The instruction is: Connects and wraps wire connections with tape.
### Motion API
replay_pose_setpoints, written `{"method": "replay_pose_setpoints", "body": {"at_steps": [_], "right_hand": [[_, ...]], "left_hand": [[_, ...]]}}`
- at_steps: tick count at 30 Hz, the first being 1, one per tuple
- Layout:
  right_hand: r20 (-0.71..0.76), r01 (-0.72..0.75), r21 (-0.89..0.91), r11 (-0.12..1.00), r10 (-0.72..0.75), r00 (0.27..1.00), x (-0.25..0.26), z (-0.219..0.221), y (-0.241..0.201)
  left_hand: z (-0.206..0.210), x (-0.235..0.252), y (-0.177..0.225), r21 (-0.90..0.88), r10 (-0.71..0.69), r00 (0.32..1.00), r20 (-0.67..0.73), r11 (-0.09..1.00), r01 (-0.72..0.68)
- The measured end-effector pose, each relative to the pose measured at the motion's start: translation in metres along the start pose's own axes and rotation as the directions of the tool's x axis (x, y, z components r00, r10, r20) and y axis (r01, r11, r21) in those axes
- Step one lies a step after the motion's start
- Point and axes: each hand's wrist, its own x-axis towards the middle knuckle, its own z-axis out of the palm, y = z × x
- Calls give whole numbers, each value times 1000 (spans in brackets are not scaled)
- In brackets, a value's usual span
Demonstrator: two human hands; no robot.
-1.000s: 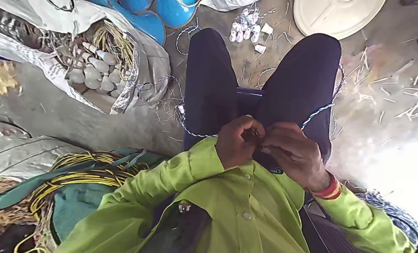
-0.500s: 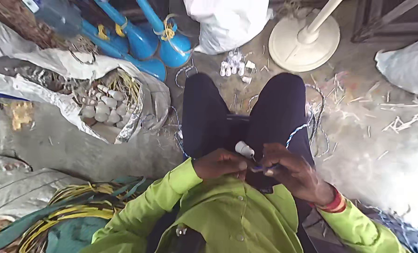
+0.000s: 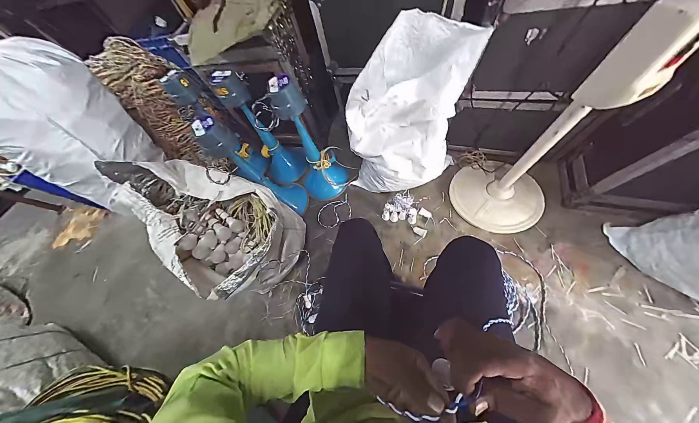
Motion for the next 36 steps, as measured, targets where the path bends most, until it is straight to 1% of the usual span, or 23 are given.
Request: {"method": "replay_pose_setpoints", "body": {"at_steps": [3, 7, 9, 12, 14, 15, 16, 17, 19, 20, 22, 23, 24, 25, 26, 27, 28, 29, 30, 32, 34, 35, 36], "right_hand": [[-47, -40, -65, 997, 37, 998, -6, -4, 2], [-80, -128, -105, 986, 120, 990, -19, 3, 6], [-130, -189, -120, 975, 173, 976, -24, 10, 7], [-208, -290, -167, 942, 254, 945, -31, 20, 5], [-286, -352, -229, 907, 283, 915, -35, 27, 4], [-325, -381, -269, 885, 289, 900, -37, 30, 4], [-369, -419, -317, 851, 296, 881, -39, 34, 4], [-418, -463, -357, 811, 304, 856, -40, 38, 4], [-550, -569, -356, 741, 326, 769, -42, 49, 10], [-619, -612, -296, 734, 340, 708, -40, 53, 13], [-745, -629, -140, 765, 336, 576, -30, 56, 19], [-790, -616, -57, 786, 341, 509, -26, 55, 19], [-819, -596, -1, 803, 341, 461, -22, 52, 19], [-832, -575, 18, 818, 331, 444, -20, 50, 18], [-831, -567, 4, 824, 318, 457, -19, 48, 16], [-814, -576, -35, 817, 311, 491, -18, 48, 13], [-793, -585, -78, 807, 305, 527, -16, 50, 9], [-775, -587, -96, 804, 310, 550, -15, 54, 7], [-760, -583, -97, 806, 318, 567, -16, 55, 7], [-741, -542, -132, 830, 280, 610, -19, 47, 9], [-709, -506, -171, 845, 251, 659, -19, 40, 8], [-688, -490, -174, 854, 251, 681, -19, 39, 9], [-671, -471, -162, 867, 253, 697, -19, 40, 10]], "left_hand": [[3, -1, 5, -57, -71, 990, -119, 996, 64], [3, -4, 4, 27, -170, 958, -229, 983, 181], [1, -6, -2, 39, -173, 948, -266, 981, 190], [1, -4, -9, -19, -161, 930, -330, 986, 164], [5, -4, -9, -17, -172, 893, -417, 983, 181], [7, -4, -7, 33, -151, 865, -478, 981, 189], [9, -4, -4, 146, -92, 830, -550, 968, 204], [9, -5, 0, 299, 2, 791, -612, 926, 229], [4, -2, 9, 551, 221, 692, -687, 779, 298], [0, 1, 12, 630, 313, 657, -686, 708, 320], [-4, 12, 10, 725, 464, 608, -645, 624, 293], [-5, 17, 7, 739, 507, 586, -632, 622, 259], [-6, 21, 6, 732, 527, 569, -632, 647, 213], [-7, 23, 5, 706, 538, 552, -637, 694, 139], [-8, 24, 3, 659, 535, 542, -648, 751, 47], [-5, 26, 1, 587, 509, 531, -677, 809, -28], [1, 25, -1, 479, 448, 525, -724, 874, -84], [8, 21, -4, 360, 381, 533, -755, 921, -149], [11, 19, -7, 262, 340, 556, -758, 940, -216], [7, 19, -13, 122, 343, 648, -680, 924, -362], [-2, 13, -21, -11, 368, 743, -559, 893, -450], [-5, 11, -24, -35, 368, 753, -546, 888, -459], [-4, 10, -24, 3, 355, 735, -578, 901, -434]]}}
